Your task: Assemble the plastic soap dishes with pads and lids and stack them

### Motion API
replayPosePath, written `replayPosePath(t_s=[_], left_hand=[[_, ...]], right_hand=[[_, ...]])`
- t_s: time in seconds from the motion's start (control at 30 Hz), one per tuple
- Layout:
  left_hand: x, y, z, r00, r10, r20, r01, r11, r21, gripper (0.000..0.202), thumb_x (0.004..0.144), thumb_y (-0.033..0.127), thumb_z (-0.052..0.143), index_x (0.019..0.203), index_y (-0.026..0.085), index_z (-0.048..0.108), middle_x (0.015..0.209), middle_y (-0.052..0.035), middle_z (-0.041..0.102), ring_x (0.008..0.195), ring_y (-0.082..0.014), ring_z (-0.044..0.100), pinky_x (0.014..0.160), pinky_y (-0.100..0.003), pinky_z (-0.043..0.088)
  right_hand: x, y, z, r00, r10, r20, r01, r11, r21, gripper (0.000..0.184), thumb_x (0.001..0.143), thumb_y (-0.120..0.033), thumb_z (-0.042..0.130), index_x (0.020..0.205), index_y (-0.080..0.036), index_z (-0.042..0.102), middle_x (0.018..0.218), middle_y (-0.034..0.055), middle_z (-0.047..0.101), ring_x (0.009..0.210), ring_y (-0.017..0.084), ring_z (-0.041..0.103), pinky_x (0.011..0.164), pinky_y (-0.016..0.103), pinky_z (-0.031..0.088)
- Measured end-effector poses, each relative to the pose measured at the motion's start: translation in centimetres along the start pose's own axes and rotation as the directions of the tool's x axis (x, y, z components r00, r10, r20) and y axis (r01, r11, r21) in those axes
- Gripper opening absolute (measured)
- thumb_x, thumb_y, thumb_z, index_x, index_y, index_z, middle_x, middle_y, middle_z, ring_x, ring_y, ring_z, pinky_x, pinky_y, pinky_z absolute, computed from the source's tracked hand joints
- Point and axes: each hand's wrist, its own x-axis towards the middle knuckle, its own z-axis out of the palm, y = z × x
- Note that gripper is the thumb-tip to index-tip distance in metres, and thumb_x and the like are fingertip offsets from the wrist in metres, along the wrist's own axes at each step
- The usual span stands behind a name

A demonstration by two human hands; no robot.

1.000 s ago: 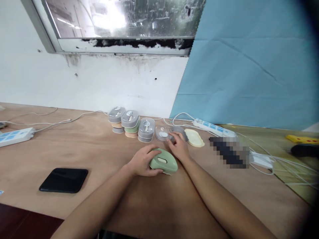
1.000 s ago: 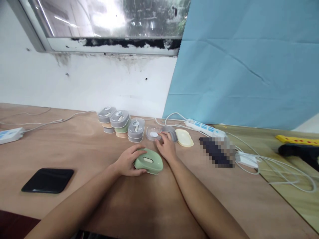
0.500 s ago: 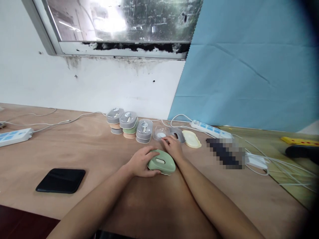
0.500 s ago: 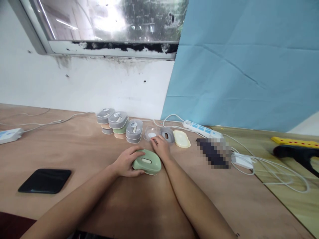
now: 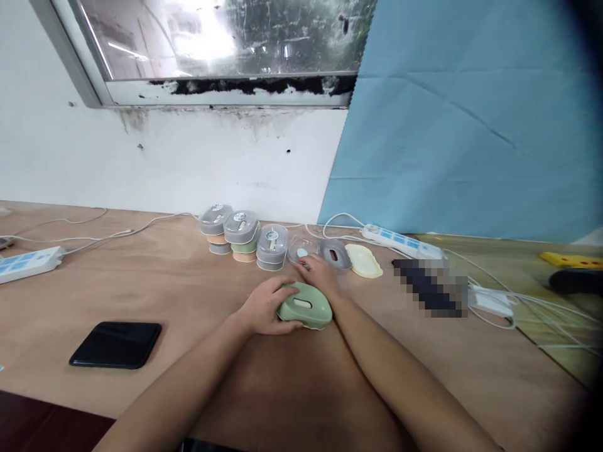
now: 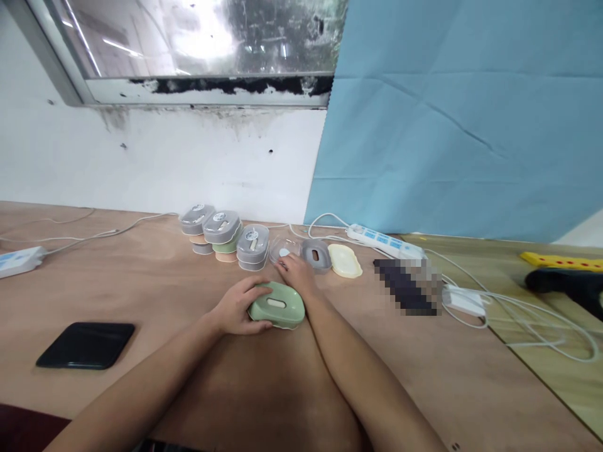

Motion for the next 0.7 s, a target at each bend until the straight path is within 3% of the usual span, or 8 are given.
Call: replayPosePath(t_s=[0.33, 0.47, 0.7], left_hand=[[-0.16, -0.08, 0.06, 1.000, 0.013, -0.015, -0.013, 1.000, 0.007, 0.066, 0.072, 0.055, 0.065, 0.125, 0.020, 0.049, 0.125, -0.0164, 0.053, 0.115, -0.0300, 0.054, 0.093, -0.046, 0.047], [-0.27, -0.12, 0.07, 1.000, 0.013, -0.029, -0.012, 1.000, 0.028, 0.067, 0.071, 0.056, 0.066, 0.124, 0.018, 0.050, 0.125, -0.0171, 0.053, 0.114, -0.0298, 0.054, 0.093, -0.046, 0.047], [-0.03, -0.13, -0.02, 0.999, 0.015, -0.032, -0.014, 0.999, 0.037, 0.067, 0.070, 0.055, 0.067, 0.122, 0.016, 0.051, 0.123, -0.0178, 0.053, 0.112, -0.0292, 0.054, 0.092, -0.044, 0.047]], right_hand=[[-0.33, -0.17, -0.33, 0.997, -0.023, 0.078, 0.031, 0.993, -0.111, 0.029, 0.092, -0.040, 0.047, 0.108, -0.026, 0.067, 0.098, 0.0066, 0.067, 0.086, 0.020, 0.061, 0.063, 0.028, 0.039], [-0.41, -0.15, -0.46, 0.997, -0.026, 0.067, 0.034, 0.992, -0.118, 0.032, 0.095, -0.038, 0.041, 0.106, -0.026, 0.068, 0.095, 0.0072, 0.066, 0.085, 0.019, 0.060, 0.065, 0.028, 0.040], [-0.50, -0.12, -0.26, 0.998, -0.006, 0.060, 0.012, 0.994, -0.109, 0.030, 0.093, -0.039, 0.045, 0.101, -0.025, 0.070, 0.093, 0.0067, 0.065, 0.081, 0.019, 0.060, 0.063, 0.028, 0.040]])
